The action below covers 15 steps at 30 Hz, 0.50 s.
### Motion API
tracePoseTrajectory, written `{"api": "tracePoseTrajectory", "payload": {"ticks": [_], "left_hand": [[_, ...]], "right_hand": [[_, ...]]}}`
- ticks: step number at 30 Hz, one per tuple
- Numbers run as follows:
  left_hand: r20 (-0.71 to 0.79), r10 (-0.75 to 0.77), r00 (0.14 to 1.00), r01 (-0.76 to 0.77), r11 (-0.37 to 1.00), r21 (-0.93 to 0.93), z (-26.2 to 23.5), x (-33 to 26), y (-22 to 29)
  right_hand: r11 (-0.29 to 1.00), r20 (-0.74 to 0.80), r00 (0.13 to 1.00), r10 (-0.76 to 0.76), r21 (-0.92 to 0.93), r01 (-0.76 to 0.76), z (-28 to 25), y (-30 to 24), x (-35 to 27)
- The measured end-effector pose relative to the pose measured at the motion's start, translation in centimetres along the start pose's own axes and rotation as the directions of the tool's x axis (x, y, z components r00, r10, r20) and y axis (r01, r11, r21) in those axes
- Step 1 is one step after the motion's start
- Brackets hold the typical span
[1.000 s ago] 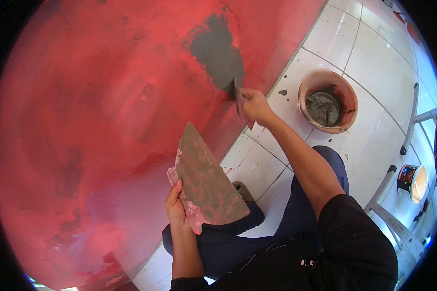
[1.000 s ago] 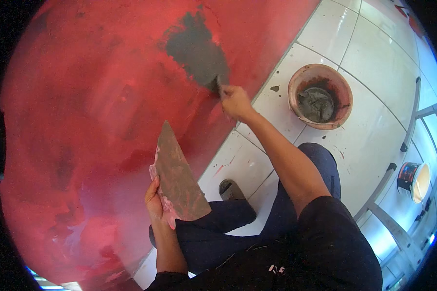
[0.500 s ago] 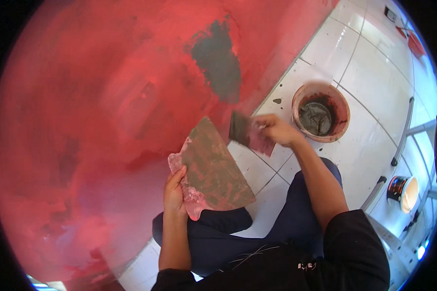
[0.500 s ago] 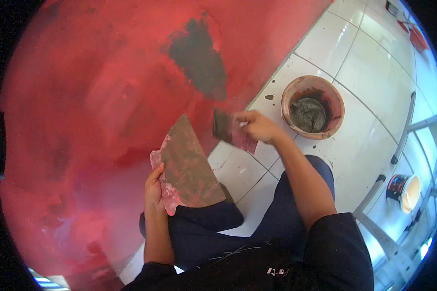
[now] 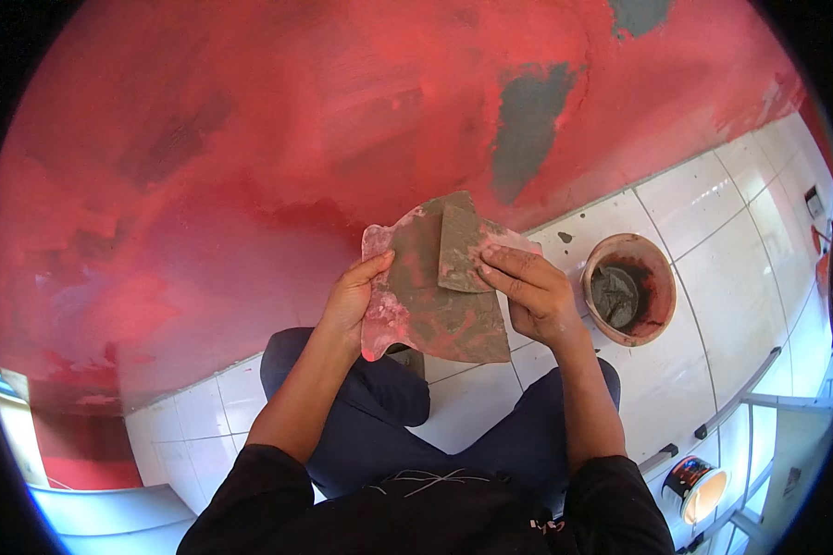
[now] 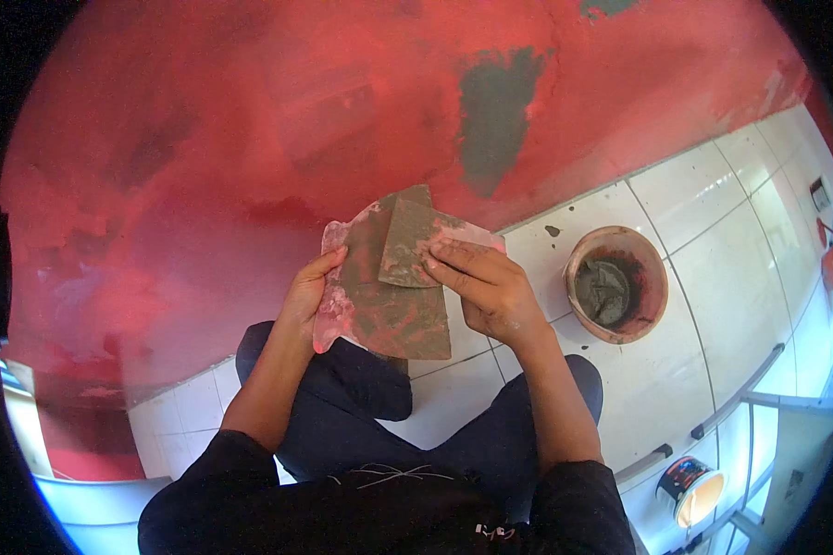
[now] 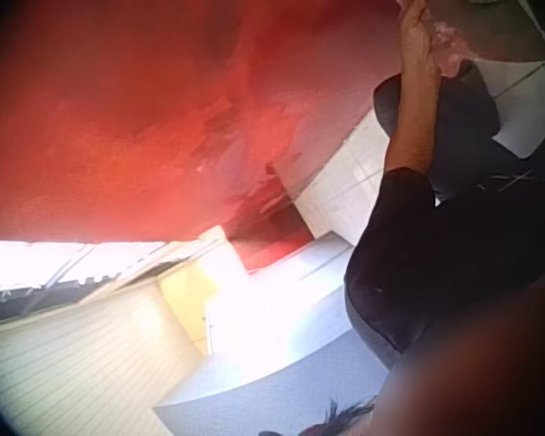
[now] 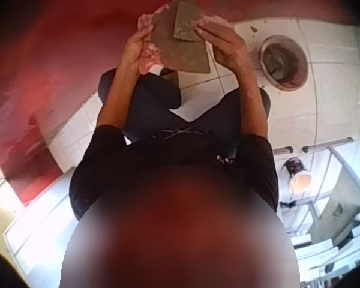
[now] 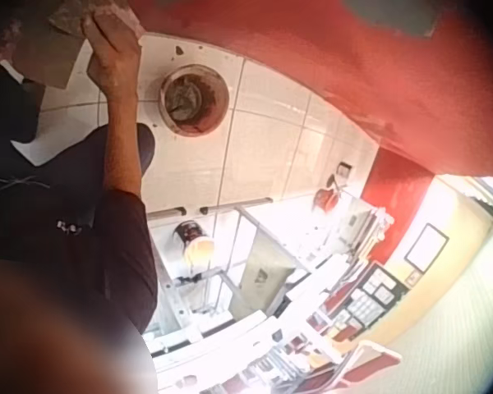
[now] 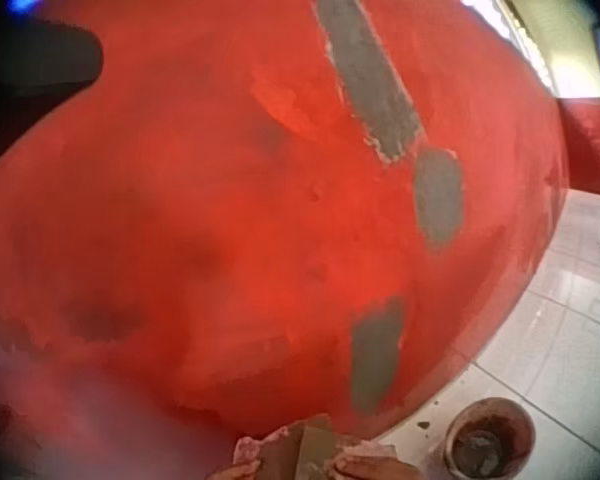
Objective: The person patches a damaged area on a red wall by applying putty with a scraper or putty knife.
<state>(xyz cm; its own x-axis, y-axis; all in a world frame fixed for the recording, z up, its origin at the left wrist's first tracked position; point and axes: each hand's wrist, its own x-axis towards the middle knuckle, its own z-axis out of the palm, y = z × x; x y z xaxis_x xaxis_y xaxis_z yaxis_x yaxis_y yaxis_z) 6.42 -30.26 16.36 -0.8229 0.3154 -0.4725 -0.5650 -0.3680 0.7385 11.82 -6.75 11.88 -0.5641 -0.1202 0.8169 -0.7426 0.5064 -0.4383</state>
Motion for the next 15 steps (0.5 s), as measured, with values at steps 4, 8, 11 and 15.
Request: {"api": "tracePoseTrajectory", "payload": {"ticks": [4,8,11,15], "left_hand": [[0.012,0.036,0.999,-0.037,0.993,0.108,-0.8,-1.0,1.2],[-0.002,0.139,0.990,-0.133,0.954,0.268,-1.4,-0.7,1.5],[0.010,0.103,0.995,-0.104,0.979,0.175,0.0,-0.6,1.4],[-0.023,0.167,0.986,-0.154,0.949,0.273,-2.5,1.5,2.1]], "right_hand": [[0.999,-0.044,0.999,0.027,-0.025,-0.028,0.5,-1.2,-0.7],[0.998,-0.049,0.998,0.047,-0.045,-0.049,0.5,-0.8,-1.3],[0.995,-0.025,0.999,0.049,-0.088,-0.051,-0.6,0.7,-2.0],[0.979,0.066,0.989,0.133,-0.162,-0.120,-1.3,3.1,-3.7]]}}
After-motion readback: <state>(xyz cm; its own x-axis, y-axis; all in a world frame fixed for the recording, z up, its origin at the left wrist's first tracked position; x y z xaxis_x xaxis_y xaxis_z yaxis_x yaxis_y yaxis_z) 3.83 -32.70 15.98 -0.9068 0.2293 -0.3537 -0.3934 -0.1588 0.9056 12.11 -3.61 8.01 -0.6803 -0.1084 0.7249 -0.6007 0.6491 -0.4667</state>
